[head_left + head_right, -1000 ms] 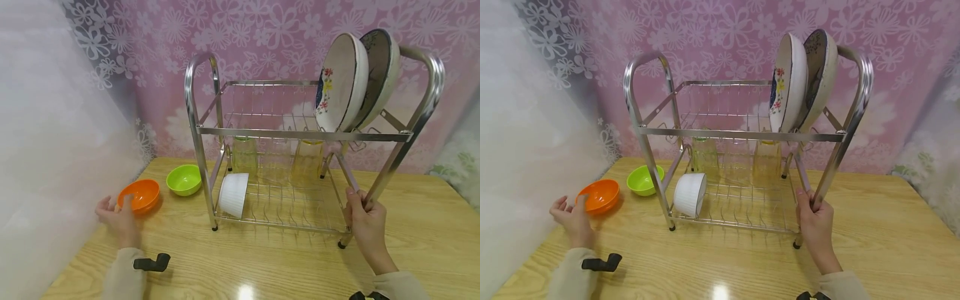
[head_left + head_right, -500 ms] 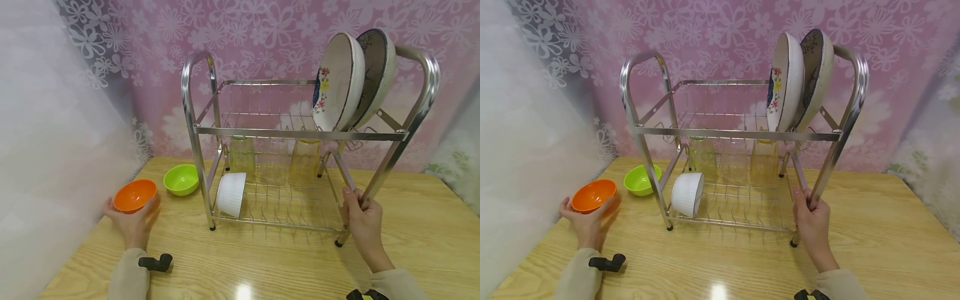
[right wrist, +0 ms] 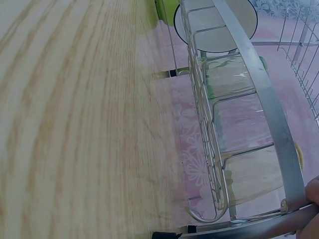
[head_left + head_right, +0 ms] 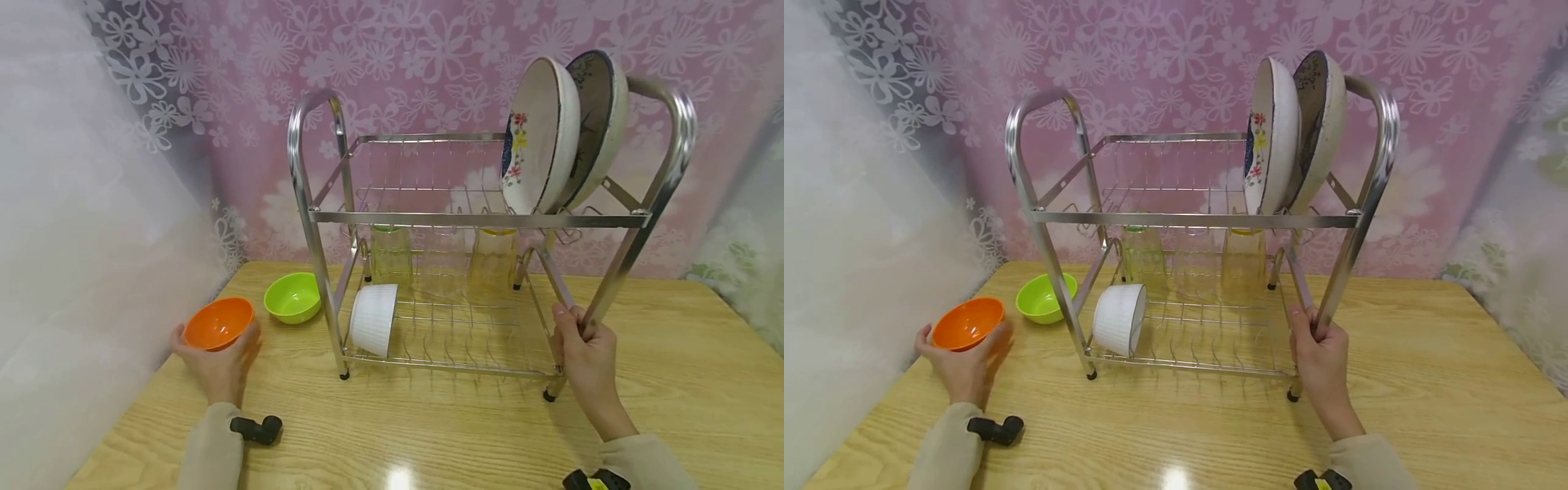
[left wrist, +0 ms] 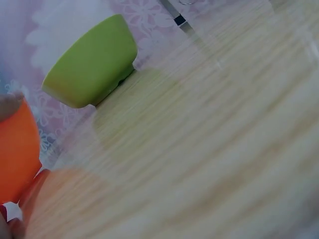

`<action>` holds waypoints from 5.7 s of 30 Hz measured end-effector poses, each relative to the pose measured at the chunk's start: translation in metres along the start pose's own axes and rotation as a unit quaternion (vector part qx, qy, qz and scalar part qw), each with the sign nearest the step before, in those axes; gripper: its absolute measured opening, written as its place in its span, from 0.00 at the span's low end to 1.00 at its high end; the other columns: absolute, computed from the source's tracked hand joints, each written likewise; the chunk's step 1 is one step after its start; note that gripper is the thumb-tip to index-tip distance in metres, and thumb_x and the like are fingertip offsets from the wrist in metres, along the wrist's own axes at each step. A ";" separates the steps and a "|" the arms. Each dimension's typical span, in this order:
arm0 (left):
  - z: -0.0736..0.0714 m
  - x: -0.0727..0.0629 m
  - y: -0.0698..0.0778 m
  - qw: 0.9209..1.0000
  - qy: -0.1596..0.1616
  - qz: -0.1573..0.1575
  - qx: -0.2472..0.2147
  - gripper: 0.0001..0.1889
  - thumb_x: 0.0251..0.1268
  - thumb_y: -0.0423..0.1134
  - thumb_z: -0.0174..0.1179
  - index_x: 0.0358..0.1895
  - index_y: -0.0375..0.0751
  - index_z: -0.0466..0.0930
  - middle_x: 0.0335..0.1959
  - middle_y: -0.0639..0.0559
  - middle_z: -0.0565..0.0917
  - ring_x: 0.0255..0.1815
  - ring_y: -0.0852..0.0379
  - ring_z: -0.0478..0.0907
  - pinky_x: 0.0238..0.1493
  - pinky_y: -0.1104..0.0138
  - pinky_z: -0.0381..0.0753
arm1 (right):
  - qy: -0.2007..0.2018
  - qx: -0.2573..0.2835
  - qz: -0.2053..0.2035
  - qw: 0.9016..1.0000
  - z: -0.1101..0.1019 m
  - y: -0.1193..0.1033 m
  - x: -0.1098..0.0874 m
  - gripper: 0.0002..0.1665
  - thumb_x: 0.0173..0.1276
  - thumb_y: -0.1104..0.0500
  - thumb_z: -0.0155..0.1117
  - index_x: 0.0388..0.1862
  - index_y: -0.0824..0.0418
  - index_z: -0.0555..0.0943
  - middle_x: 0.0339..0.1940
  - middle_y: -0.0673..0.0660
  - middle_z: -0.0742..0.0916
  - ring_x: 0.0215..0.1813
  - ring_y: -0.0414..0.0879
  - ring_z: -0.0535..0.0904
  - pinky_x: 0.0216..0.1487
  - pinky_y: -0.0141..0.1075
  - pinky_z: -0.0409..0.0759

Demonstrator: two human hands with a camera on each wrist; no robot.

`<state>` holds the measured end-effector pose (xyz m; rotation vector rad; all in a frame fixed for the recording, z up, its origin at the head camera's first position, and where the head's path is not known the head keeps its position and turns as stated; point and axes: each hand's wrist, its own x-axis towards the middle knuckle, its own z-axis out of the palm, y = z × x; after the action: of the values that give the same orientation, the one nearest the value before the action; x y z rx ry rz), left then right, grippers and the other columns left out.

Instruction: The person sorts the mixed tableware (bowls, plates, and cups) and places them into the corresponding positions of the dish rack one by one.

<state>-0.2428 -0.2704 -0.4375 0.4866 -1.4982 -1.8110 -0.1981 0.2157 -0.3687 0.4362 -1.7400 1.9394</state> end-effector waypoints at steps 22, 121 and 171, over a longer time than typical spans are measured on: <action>0.006 -0.029 0.012 0.989 0.020 0.125 0.069 0.51 0.37 0.35 0.80 0.65 0.53 0.54 0.66 0.51 0.62 0.64 0.51 0.64 0.65 0.56 0.71 | 0.010 -0.011 -0.008 1.000 -0.005 0.000 0.000 0.24 0.76 0.65 0.48 0.17 0.62 0.60 0.06 0.51 0.63 0.09 0.46 0.51 0.05 0.40 0.43; 0.187 -0.120 0.125 0.474 -0.607 0.298 0.564 0.50 0.41 0.57 0.77 0.71 0.52 0.62 0.73 0.45 0.61 0.75 0.41 0.51 0.70 0.35 0.51 | -0.007 0.007 -0.014 1.000 -0.003 0.005 0.001 0.24 0.76 0.67 0.48 0.16 0.61 0.61 0.06 0.52 0.62 0.08 0.46 0.50 0.05 0.40 0.42; 0.096 -0.118 0.118 0.748 -0.478 0.392 0.240 0.26 0.56 0.37 0.70 0.58 0.36 0.74 0.63 0.42 0.72 0.65 0.47 0.69 0.61 0.55 0.76 | -0.011 0.018 -0.009 1.000 0.000 0.005 0.001 0.24 0.76 0.67 0.48 0.17 0.61 0.61 0.06 0.52 0.60 0.08 0.47 0.49 0.05 0.40 0.41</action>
<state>-0.1961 -0.1255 -0.3188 -0.9273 -2.3509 -0.9243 -0.2019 0.2154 -0.3718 0.4849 -1.7110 1.9628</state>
